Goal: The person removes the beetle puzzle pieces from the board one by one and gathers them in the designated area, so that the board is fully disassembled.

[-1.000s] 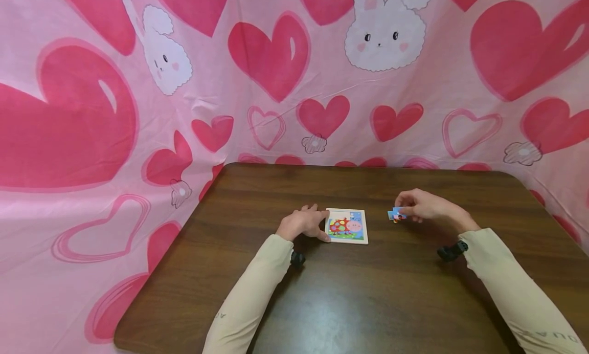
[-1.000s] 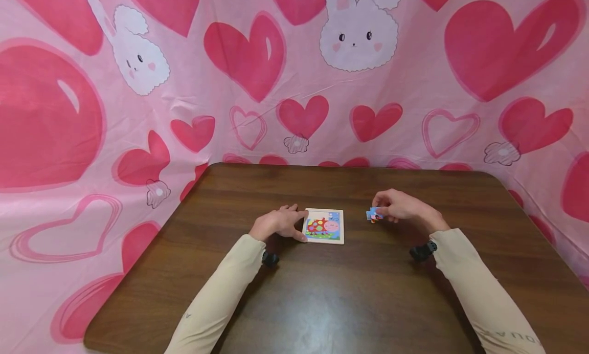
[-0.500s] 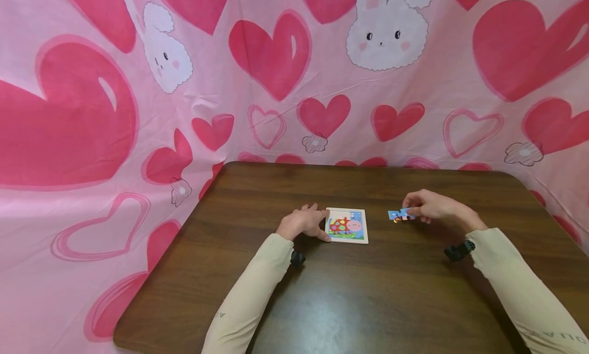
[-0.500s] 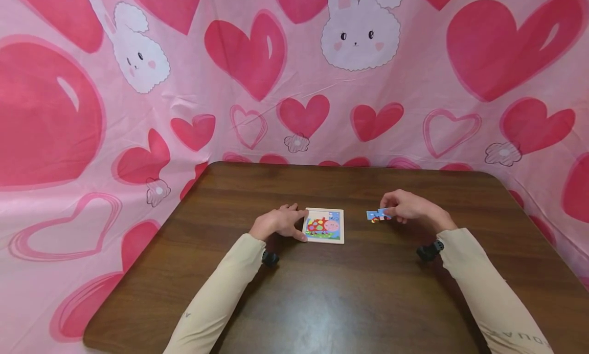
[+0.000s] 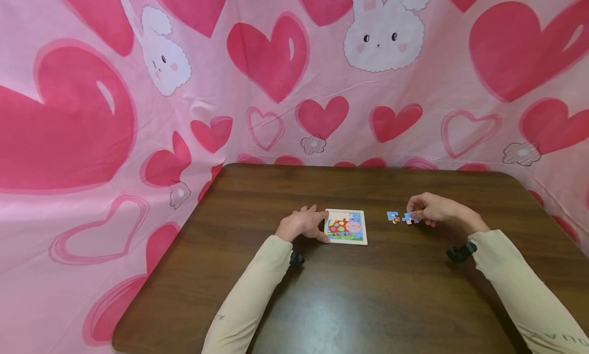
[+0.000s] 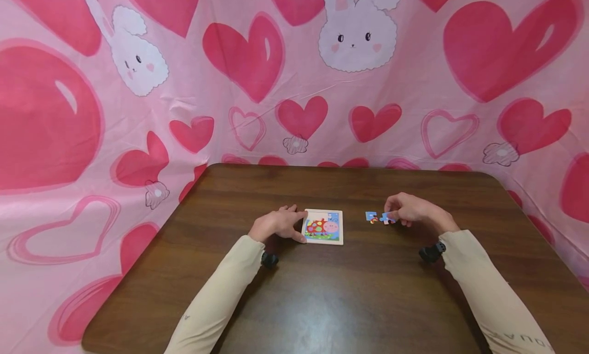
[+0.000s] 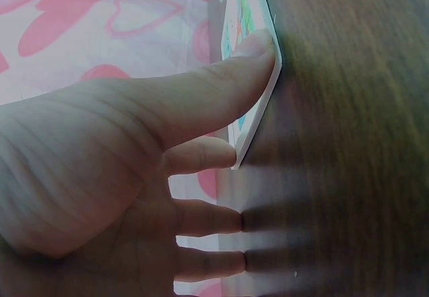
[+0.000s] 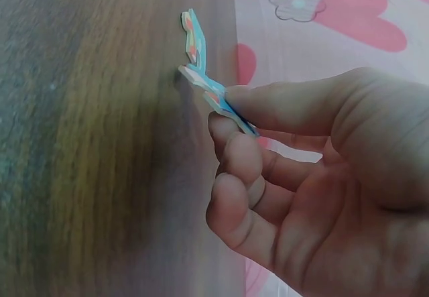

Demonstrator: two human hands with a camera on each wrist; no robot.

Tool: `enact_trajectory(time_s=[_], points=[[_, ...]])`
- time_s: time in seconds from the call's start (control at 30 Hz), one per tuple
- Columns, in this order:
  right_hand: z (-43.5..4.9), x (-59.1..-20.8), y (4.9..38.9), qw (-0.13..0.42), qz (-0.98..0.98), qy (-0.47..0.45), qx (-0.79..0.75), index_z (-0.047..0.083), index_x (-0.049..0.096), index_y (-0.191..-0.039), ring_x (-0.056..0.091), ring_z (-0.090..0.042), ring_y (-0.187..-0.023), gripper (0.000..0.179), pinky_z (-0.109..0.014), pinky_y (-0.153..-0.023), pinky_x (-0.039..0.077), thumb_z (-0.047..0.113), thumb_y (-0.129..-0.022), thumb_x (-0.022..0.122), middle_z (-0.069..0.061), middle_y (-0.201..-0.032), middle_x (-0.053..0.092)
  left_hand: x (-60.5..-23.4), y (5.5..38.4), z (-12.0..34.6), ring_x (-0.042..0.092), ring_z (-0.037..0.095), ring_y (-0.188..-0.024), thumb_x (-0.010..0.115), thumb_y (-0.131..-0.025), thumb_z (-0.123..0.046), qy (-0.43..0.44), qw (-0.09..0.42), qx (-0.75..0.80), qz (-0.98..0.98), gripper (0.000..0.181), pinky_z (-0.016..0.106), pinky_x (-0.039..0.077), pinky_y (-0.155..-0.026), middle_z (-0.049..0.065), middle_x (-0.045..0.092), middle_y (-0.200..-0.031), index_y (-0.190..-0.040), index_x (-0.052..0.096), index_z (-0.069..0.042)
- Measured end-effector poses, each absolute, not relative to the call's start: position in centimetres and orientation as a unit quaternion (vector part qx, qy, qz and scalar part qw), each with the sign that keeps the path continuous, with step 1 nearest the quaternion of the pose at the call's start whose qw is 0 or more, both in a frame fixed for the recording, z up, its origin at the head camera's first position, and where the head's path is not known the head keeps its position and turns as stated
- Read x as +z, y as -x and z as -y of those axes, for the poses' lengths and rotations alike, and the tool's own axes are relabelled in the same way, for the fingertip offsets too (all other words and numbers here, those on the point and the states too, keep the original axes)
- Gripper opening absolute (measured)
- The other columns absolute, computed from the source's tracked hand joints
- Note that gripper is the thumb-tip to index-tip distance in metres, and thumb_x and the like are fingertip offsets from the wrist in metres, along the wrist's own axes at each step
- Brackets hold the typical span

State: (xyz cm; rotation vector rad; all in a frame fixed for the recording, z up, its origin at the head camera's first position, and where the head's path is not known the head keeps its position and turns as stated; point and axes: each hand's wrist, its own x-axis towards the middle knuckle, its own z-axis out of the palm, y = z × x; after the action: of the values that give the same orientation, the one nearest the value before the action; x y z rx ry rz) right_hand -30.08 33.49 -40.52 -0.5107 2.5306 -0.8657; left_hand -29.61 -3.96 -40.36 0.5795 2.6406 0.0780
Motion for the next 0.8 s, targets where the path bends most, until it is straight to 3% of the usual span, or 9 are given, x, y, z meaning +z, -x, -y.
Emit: enact_trajectory(time_s=[0.8], points=[[-33.5,-41.19,30.35,0.206,-0.916,0.153,-0.309,0.002,0.058,-0.093,0.049,-0.013,-0.054,0.013,-0.028,-0.047,0.047,0.012,-0.093,0.065,-0.004,-0.071,0.057,-40.5,29.7,4.0,0.018,0.034,-0.151,0.073,-0.082,-0.051,-0.204,0.22,0.036,-0.953,0.085,0.057,0.023,-0.119,0.009,0.022,-0.164,-0.154,0.033,-0.026]])
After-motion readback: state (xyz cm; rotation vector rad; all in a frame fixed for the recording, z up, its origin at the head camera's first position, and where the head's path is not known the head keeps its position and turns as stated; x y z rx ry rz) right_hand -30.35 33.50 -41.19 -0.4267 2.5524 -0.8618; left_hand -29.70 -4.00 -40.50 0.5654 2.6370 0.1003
